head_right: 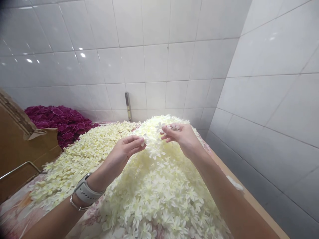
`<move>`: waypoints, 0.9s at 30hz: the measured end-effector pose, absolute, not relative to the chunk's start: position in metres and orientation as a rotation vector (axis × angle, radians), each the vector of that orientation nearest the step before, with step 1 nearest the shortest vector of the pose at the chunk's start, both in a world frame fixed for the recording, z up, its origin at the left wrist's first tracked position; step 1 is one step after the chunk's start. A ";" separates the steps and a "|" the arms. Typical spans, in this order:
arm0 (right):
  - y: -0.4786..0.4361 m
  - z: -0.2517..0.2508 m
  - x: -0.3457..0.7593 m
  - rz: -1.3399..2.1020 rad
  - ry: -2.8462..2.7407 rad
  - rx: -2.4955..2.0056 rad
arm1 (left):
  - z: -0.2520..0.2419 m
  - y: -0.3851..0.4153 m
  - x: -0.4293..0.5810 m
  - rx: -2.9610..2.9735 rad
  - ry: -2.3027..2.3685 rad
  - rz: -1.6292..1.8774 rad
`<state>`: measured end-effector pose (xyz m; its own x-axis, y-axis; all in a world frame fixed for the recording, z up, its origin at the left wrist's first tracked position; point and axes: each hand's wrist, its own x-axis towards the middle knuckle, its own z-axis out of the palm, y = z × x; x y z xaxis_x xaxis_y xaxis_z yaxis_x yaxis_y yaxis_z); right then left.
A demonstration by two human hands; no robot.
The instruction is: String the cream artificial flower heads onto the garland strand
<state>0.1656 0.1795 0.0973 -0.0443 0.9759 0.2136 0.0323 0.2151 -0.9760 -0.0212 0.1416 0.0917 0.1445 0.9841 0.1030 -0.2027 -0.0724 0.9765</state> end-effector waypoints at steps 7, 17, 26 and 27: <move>0.178 0.100 0.163 1.202 -1.326 -0.986 | 0.114 0.140 -0.027 1.142 0.835 1.381; 0.179 0.099 0.159 1.177 -1.301 -1.031 | 0.118 0.142 -0.031 1.095 0.835 1.430; 0.176 0.102 0.159 1.187 -1.297 -1.005 | 0.117 0.142 -0.031 1.133 0.858 1.385; 0.176 0.102 0.159 1.190 -1.294 -1.005 | 0.117 0.142 -0.031 1.131 0.861 1.383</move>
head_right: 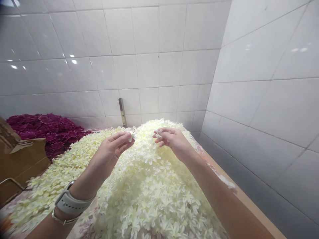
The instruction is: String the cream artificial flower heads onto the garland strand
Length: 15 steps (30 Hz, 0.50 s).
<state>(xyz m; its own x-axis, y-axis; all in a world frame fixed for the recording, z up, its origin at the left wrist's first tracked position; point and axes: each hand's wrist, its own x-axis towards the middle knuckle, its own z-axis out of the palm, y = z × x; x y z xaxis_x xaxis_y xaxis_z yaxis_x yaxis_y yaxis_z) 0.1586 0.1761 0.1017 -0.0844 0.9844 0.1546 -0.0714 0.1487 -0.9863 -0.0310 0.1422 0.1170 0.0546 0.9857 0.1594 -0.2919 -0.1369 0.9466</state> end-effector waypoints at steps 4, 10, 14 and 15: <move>0.177 0.102 0.158 1.203 -1.301 -1.008 | 0.115 0.143 -0.030 1.118 0.879 1.380; 0.178 0.099 0.160 1.166 -1.308 -1.010 | 0.113 0.145 -0.028 1.117 0.880 1.376; 0.179 0.097 0.159 1.132 -1.307 -1.047 | 0.111 0.146 -0.028 1.117 0.858 1.378; 0.179 0.098 0.159 1.120 -1.304 -1.062 | 0.111 0.146 -0.028 1.118 0.854 1.376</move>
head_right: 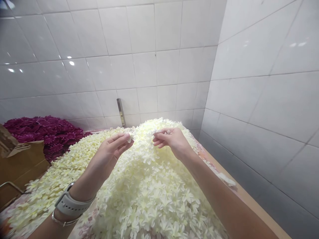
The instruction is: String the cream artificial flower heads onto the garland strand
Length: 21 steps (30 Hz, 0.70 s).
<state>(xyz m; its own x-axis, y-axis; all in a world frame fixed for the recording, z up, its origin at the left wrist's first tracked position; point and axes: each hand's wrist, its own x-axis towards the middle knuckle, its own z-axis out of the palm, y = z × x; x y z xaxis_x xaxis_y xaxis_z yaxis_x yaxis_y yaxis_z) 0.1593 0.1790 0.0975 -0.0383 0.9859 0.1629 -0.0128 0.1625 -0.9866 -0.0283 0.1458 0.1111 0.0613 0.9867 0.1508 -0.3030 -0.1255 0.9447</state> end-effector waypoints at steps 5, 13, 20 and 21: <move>0.177 0.101 0.160 1.091 -1.317 -1.105 | 0.111 0.146 -0.028 1.119 0.853 1.358; 0.183 0.105 0.175 1.229 -1.266 -1.077 | 0.109 0.148 -0.027 1.135 0.875 1.354; 0.173 0.109 0.169 0.688 -1.665 -1.195 | 0.099 0.148 -0.018 1.131 0.869 1.198; 0.168 0.109 0.166 0.616 -1.736 -1.153 | 0.098 0.148 -0.017 1.144 0.872 1.178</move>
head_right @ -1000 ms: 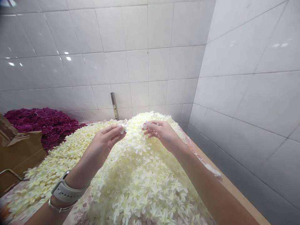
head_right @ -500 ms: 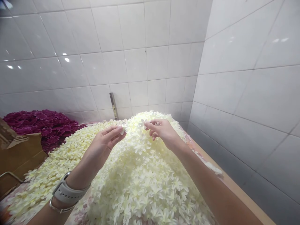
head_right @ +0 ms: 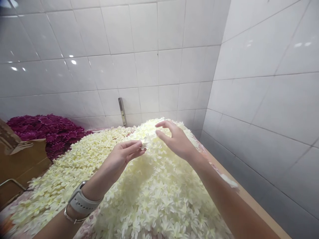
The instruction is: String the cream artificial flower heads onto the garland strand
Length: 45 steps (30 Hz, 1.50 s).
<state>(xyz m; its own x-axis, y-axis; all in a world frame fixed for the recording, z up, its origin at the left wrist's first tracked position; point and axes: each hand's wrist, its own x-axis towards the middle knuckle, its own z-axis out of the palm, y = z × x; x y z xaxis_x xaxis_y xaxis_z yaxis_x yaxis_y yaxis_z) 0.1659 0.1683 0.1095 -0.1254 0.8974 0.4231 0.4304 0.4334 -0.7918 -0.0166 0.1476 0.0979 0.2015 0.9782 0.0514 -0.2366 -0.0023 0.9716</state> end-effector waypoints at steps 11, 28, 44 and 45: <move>0.149 0.109 0.148 0.799 -1.968 -0.844 | 0.098 0.144 -0.016 1.253 0.884 1.164; 0.155 0.100 0.140 0.911 -1.664 -0.898 | 0.097 0.150 -0.018 1.188 0.876 1.299; 0.176 0.095 0.155 1.144 -1.397 -0.966 | 0.099 0.149 -0.019 1.149 0.909 1.320; 0.176 0.096 0.156 1.162 -1.398 -0.955 | 0.099 0.149 -0.019 1.149 0.909 1.320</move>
<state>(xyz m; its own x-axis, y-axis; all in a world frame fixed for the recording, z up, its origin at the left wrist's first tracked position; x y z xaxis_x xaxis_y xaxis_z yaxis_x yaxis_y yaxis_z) 0.1556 0.1762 0.0957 -0.1474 0.9647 0.2181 -0.0377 0.2149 -0.9759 -0.0187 0.1489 0.0986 0.0811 0.9897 0.1179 -0.2428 -0.0951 0.9654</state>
